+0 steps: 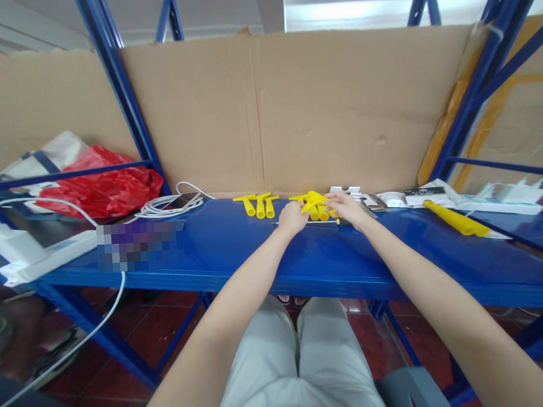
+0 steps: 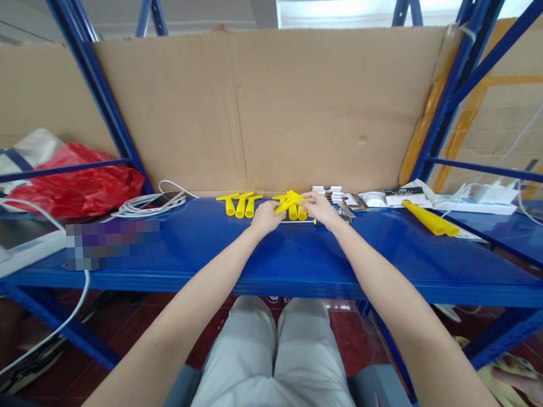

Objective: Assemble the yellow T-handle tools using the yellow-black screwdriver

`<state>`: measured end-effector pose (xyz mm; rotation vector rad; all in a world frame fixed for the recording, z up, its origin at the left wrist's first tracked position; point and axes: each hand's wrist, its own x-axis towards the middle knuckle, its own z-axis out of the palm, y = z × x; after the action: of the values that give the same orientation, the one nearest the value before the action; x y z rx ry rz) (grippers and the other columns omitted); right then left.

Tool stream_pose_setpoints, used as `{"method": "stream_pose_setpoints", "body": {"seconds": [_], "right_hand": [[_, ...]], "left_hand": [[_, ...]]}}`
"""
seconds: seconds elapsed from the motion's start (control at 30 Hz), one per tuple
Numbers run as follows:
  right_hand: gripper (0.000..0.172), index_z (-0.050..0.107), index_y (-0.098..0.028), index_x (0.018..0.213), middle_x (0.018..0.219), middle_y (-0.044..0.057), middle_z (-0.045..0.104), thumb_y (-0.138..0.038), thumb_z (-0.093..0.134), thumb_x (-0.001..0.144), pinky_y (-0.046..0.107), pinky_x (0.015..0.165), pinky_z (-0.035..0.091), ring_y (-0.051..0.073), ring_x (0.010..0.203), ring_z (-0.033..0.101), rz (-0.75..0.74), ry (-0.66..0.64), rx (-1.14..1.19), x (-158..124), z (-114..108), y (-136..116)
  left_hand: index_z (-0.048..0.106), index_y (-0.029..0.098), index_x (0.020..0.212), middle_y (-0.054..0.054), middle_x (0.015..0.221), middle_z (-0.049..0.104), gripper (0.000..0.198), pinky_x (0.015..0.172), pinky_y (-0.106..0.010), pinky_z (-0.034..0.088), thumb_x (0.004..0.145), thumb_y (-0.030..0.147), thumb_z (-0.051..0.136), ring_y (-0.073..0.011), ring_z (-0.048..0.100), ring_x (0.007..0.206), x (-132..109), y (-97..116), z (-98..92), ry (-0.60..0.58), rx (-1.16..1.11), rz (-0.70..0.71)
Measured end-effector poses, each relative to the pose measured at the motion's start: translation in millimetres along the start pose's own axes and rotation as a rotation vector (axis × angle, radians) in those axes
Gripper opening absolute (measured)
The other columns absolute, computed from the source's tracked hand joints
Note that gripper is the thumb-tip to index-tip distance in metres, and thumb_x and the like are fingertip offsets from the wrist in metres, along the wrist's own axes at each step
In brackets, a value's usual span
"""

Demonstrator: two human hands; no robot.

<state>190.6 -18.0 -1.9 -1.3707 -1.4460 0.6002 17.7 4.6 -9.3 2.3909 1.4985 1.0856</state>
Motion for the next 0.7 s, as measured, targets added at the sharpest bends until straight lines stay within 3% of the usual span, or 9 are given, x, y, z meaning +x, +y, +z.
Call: {"method": "stream_pose_setpoints", "body": {"seconds": [0.27, 0.47, 0.6, 0.7], "right_hand": [[0.027, 0.066, -0.017, 0.107, 0.106, 0.009, 0.071, -0.025, 0.065, 0.082, 0.034, 0.084, 0.054, 0.018, 0.096, 0.066, -0.064, -0.16, 0.009, -4.7, 7.1, -0.3], [0.027, 0.07, -0.02, 0.106, 0.118, 0.008, 0.068, -0.028, 0.066, 0.081, 0.037, 0.09, 0.052, 0.019, 0.106, 0.063, -0.143, -0.212, -0.012, -4.3, 5.7, 1.2], [0.025, 0.072, -0.02, 0.104, 0.114, 0.007, 0.07, -0.027, 0.058, 0.085, 0.038, 0.09, 0.051, 0.019, 0.102, 0.064, -0.161, -0.157, -0.099, 2.4, -3.6, 5.0], [0.021, 0.074, -0.018, 0.093, 0.103, 0.007, 0.072, -0.022, 0.056, 0.083, 0.038, 0.093, 0.049, 0.02, 0.098, 0.065, -0.192, 0.0, -0.225, 13.4, -17.5, 12.8]], "left_hand": [[0.073, 0.017, 0.102, -0.014, 0.109, 0.071, 0.022, 0.092, -0.034, 0.05, 0.086, 0.026, 0.061, -0.0276, 0.065, 0.108, -0.8, -3.0, -4.1, 0.004, 0.051, -0.034], [0.072, 0.017, 0.104, -0.014, 0.111, 0.071, 0.023, 0.094, -0.035, 0.049, 0.083, 0.027, 0.066, -0.0271, 0.065, 0.11, -0.1, -4.0, -6.6, 0.039, 0.005, -0.083], [0.072, 0.016, 0.104, -0.015, 0.111, 0.071, 0.023, 0.096, -0.035, 0.048, 0.083, 0.027, 0.066, -0.027, 0.064, 0.11, 1.7, -3.9, -6.6, 0.046, -0.019, -0.091], [0.072, 0.016, 0.103, -0.015, 0.112, 0.071, 0.023, 0.096, -0.035, 0.048, 0.084, 0.027, 0.065, -0.0268, 0.064, 0.111, 2.7, -4.6, -5.9, 0.046, -0.025, -0.081]]}}
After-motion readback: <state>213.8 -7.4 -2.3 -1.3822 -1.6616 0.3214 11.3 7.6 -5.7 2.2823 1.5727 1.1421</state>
